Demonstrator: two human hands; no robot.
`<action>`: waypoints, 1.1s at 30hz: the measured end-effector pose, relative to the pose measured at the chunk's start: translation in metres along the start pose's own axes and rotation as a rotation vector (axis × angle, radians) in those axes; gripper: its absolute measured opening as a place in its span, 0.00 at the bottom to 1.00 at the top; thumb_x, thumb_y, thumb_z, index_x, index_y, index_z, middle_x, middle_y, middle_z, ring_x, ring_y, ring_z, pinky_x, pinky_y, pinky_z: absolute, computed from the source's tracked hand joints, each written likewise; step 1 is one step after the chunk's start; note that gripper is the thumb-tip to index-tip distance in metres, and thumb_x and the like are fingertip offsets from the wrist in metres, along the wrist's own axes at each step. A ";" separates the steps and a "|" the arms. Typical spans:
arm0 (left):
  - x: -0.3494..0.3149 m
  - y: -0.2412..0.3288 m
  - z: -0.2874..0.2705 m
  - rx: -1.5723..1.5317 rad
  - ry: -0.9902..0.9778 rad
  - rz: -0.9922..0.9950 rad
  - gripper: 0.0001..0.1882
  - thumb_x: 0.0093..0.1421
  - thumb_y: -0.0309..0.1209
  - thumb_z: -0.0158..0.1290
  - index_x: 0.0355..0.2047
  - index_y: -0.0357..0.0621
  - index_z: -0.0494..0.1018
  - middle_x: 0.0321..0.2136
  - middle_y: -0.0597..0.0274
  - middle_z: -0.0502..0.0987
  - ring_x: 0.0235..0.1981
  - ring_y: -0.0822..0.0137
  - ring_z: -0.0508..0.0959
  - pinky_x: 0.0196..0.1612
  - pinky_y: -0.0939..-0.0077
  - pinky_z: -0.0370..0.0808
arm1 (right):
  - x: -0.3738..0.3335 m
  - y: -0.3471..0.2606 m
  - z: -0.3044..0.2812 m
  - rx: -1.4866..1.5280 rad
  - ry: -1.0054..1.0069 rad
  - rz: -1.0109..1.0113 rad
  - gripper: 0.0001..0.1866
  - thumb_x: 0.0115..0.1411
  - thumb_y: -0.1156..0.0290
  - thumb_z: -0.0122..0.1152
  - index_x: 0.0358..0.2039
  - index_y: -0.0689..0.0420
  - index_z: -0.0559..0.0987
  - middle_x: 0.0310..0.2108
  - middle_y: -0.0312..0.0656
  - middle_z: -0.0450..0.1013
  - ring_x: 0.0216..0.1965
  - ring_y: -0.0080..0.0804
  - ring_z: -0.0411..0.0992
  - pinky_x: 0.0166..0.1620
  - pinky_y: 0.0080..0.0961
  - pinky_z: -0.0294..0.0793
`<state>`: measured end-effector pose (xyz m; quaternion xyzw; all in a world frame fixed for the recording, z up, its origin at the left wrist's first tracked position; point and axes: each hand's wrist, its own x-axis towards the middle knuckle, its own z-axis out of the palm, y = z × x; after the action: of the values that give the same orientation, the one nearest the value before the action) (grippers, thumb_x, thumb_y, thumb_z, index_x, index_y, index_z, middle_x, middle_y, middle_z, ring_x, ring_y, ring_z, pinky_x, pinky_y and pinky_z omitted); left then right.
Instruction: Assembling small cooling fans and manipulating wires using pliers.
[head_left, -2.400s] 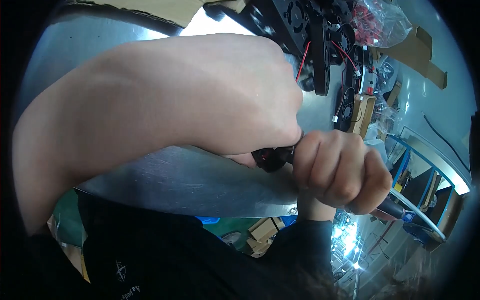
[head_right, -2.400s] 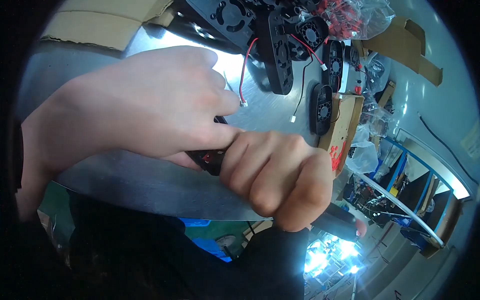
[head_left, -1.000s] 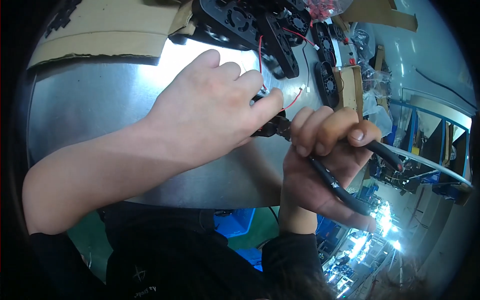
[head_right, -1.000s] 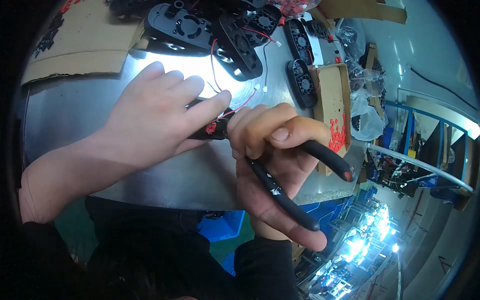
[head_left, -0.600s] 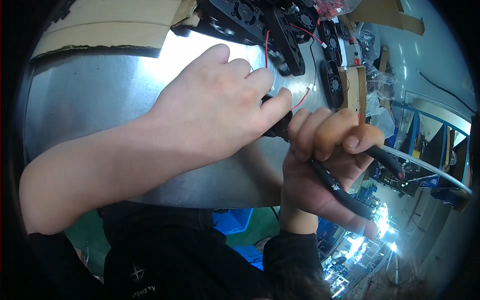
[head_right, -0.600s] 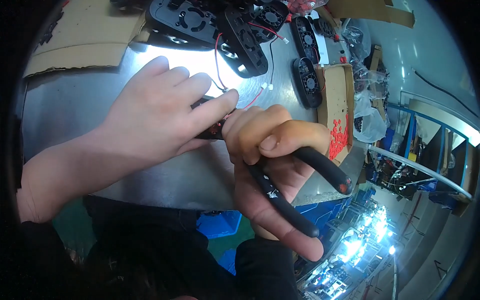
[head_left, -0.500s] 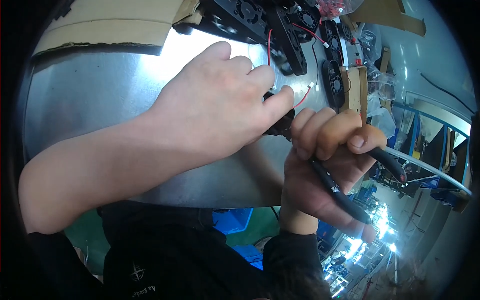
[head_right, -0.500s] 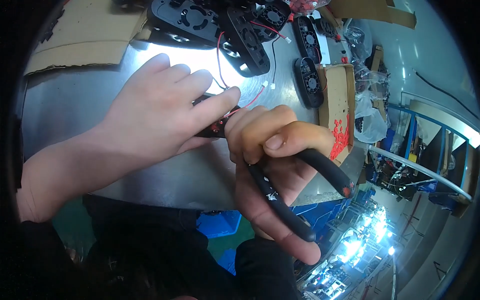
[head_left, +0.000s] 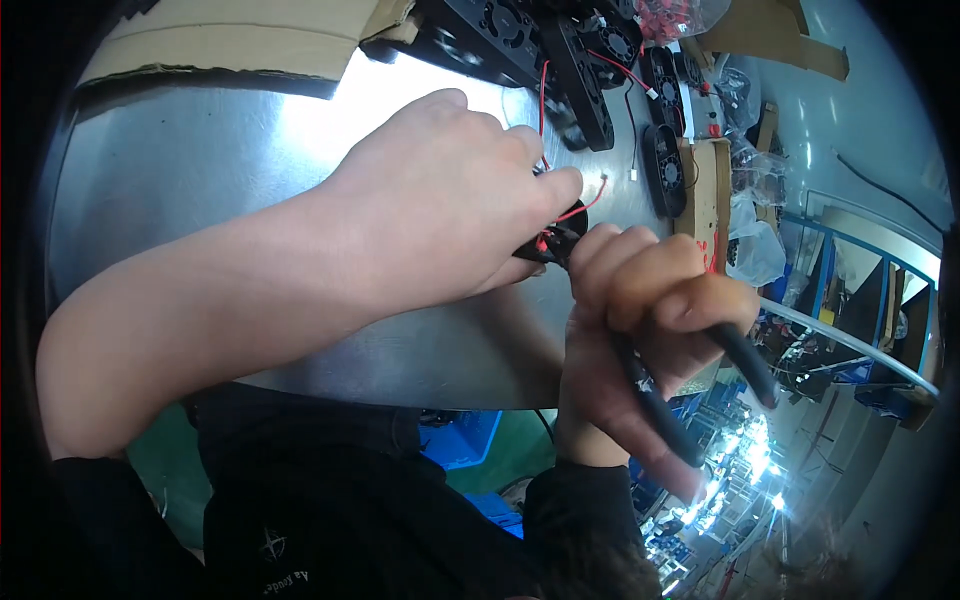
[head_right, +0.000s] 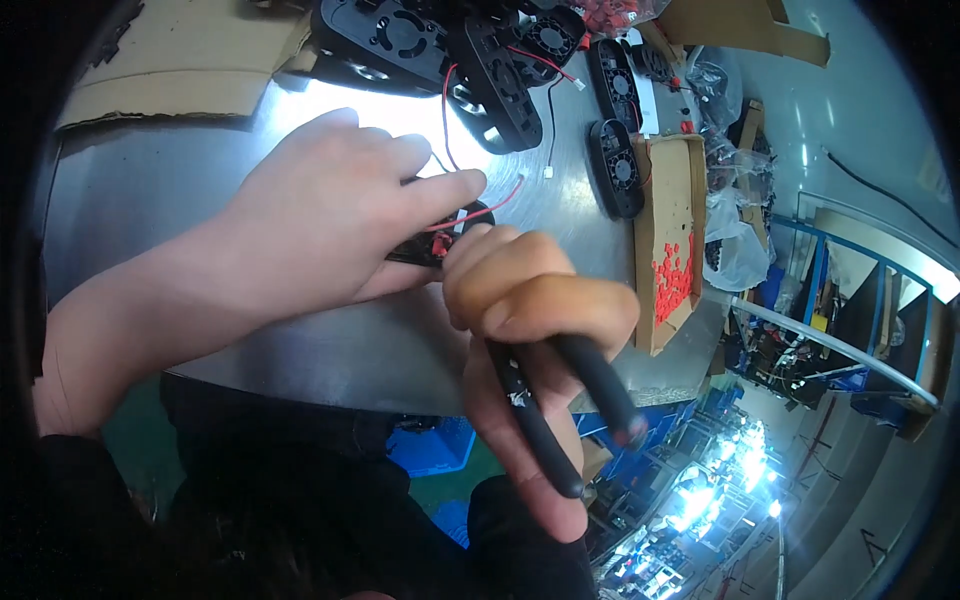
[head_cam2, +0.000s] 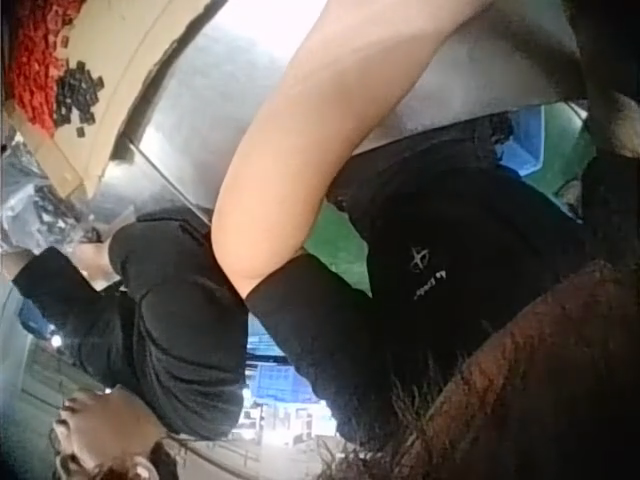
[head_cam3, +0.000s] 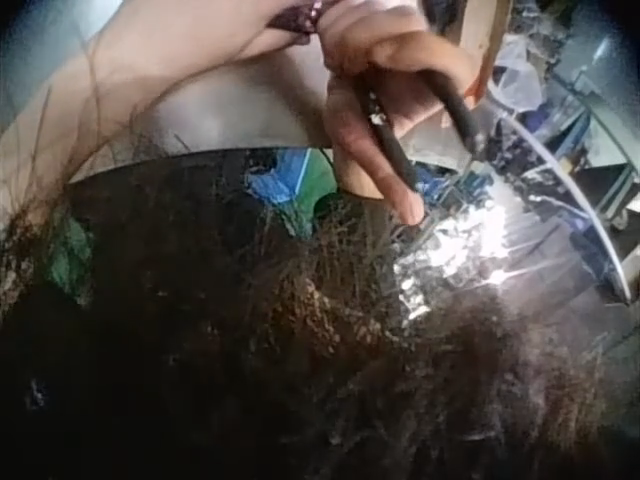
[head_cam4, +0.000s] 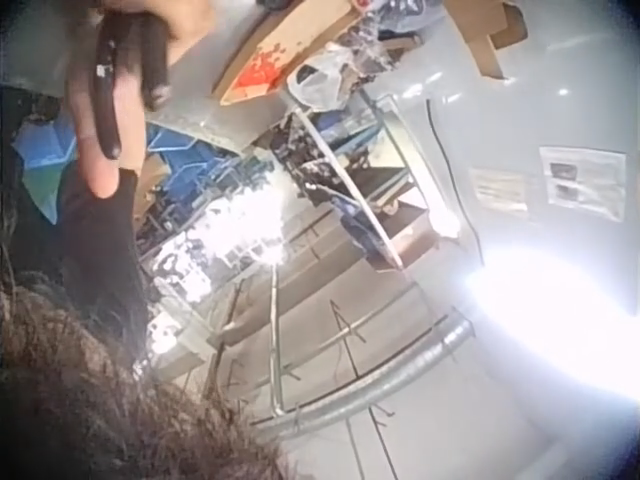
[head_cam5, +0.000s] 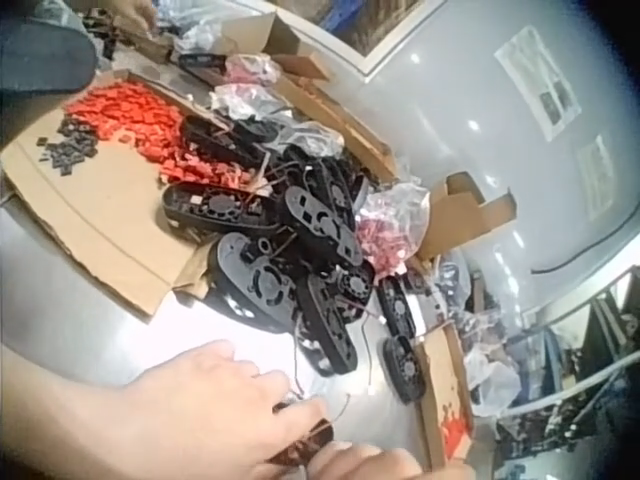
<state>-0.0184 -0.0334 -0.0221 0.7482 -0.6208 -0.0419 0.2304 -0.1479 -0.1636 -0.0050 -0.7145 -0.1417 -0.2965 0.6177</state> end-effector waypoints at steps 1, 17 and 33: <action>0.000 0.000 -0.001 -0.022 -0.017 -0.024 0.31 0.56 0.44 0.69 0.59 0.52 0.75 0.38 0.60 0.77 0.43 0.59 0.81 0.49 0.62 0.73 | 0.001 0.000 0.001 -0.013 0.048 0.014 0.52 0.45 0.11 0.53 0.46 0.50 0.64 0.28 0.36 0.61 0.23 0.28 0.59 0.30 0.30 0.60; -0.004 0.003 0.011 0.152 0.175 0.088 0.37 0.52 0.46 0.71 0.61 0.50 0.74 0.37 0.65 0.74 0.38 0.65 0.77 0.45 0.67 0.68 | 0.001 -0.006 -0.006 0.072 0.096 0.042 0.54 0.47 0.10 0.51 0.49 0.52 0.66 0.28 0.37 0.62 0.21 0.27 0.60 0.28 0.28 0.61; -0.004 0.004 -0.005 -0.088 -0.079 0.004 0.34 0.54 0.45 0.70 0.60 0.50 0.75 0.37 0.60 0.77 0.41 0.57 0.80 0.48 0.59 0.72 | -0.007 -0.007 -0.006 -0.029 -0.049 -0.062 0.45 0.52 0.18 0.56 0.42 0.52 0.64 0.24 0.39 0.64 0.18 0.30 0.60 0.25 0.29 0.62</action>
<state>-0.0214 -0.0289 -0.0168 0.7338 -0.6285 -0.0983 0.2384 -0.1591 -0.1671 -0.0036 -0.7257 -0.1743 -0.2999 0.5941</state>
